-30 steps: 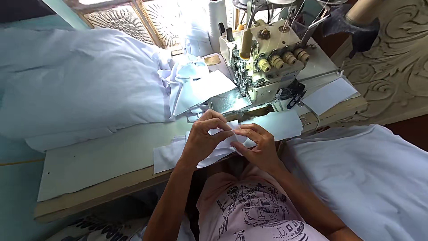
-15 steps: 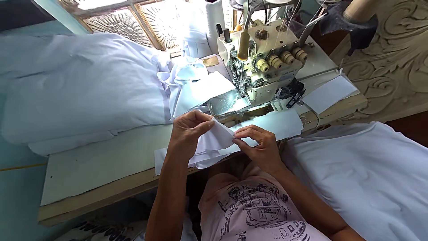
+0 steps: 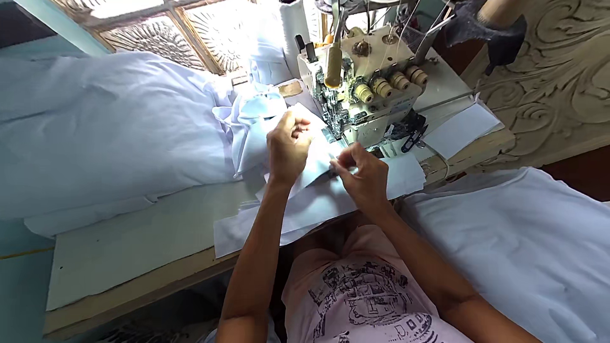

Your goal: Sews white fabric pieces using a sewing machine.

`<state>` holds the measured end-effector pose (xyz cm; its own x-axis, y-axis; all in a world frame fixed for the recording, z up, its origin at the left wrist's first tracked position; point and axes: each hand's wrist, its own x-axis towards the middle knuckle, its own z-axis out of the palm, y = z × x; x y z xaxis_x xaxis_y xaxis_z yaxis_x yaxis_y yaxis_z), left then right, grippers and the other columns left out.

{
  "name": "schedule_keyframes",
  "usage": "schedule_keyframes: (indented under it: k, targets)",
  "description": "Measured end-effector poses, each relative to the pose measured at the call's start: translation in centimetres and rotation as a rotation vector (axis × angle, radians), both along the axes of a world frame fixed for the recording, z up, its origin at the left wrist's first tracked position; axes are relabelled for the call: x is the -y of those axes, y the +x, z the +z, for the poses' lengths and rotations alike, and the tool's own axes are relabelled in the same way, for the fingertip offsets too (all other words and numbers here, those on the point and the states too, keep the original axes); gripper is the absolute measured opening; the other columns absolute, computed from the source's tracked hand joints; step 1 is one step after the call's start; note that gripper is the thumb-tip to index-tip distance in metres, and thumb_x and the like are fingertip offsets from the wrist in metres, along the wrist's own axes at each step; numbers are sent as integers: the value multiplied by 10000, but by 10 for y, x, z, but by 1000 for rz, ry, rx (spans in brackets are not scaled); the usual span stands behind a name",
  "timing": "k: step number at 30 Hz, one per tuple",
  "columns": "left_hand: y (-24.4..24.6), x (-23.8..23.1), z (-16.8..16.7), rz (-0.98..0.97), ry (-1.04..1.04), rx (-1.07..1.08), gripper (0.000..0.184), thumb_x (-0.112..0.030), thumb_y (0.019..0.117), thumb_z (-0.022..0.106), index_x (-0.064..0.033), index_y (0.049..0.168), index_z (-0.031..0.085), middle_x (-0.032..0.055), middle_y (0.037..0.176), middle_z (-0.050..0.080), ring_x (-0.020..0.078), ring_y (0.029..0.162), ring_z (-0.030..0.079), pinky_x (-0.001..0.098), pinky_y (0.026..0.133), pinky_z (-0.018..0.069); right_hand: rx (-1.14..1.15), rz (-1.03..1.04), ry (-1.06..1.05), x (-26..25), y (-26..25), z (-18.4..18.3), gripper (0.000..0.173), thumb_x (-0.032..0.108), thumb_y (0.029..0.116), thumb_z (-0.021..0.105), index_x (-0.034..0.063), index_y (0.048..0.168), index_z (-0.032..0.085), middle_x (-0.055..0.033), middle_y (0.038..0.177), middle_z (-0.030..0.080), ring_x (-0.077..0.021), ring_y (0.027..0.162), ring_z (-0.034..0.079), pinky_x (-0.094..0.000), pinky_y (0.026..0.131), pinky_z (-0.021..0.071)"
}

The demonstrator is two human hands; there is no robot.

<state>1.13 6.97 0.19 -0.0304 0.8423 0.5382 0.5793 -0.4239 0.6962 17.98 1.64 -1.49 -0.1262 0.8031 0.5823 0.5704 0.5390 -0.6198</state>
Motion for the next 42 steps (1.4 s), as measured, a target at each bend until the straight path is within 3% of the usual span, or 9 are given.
schedule_keyframes:
  k: [4,8,10,14,25,27,31,38,42]
  targets:
    - [9,-28,-7,-14,11,-240,89,12,900,643,54,936,713,206,911,681,316,868,659,449,815,515,5,-24,-49,-14,4,-3,105,61,938,701,33,996,617,-115,831,632,-231,667,618,-379,536,477]
    - [17,-16,-7,53,5,-468,121,-73,938,642,13,926,725,244,1003,674,435,1096,614,534,982,453,-3,-28,-102,-11,5,-4,111,39,928,686,35,1017,619,-113,870,645,-215,706,642,-356,551,505]
    - [25,0,-6,97,-43,-537,193,-124,983,618,21,974,744,271,1010,676,479,1077,624,582,911,481,-16,-40,-110,-8,5,-6,117,22,898,689,27,998,628,-107,843,646,-202,679,638,-340,541,501]
    - [36,32,-7,57,-57,-458,206,-155,1012,601,-17,1041,751,185,901,645,370,853,638,505,727,497,-48,-56,-112,1,13,-7,100,4,859,689,14,951,650,-93,803,649,-169,651,631,-304,550,513]
    - [45,24,-10,93,-42,-402,162,-152,1000,624,-3,953,666,162,781,628,341,698,611,496,653,476,34,-136,-52,-7,14,-10,206,-8,887,644,23,1066,743,-116,842,645,-215,647,611,-338,530,483]
    - [44,28,-9,86,-27,-452,188,-166,1015,599,-5,935,655,164,788,614,345,721,615,491,654,472,86,-146,-38,-7,13,-10,251,-23,889,650,37,1098,776,-125,805,599,-233,627,588,-346,518,464]
    - [36,28,-4,39,-74,-542,239,-137,1032,551,37,1095,702,228,1134,695,429,1050,661,564,874,513,249,-173,-4,-11,8,-8,282,-34,899,650,53,1137,775,-137,812,589,-282,682,606,-395,592,492]
    - [21,-15,-1,152,-210,-554,288,-118,1013,542,52,1173,709,251,1247,670,455,1241,580,574,1036,443,440,-246,77,-14,-1,-13,341,4,892,640,33,1219,729,-138,809,634,-295,674,620,-444,686,497]
    - [-4,-46,-31,247,-27,-549,258,-162,969,559,19,1052,722,199,1179,694,398,1157,627,538,975,488,396,-212,101,0,8,-18,256,29,887,644,54,1108,771,-115,786,661,-280,686,653,-441,727,532]
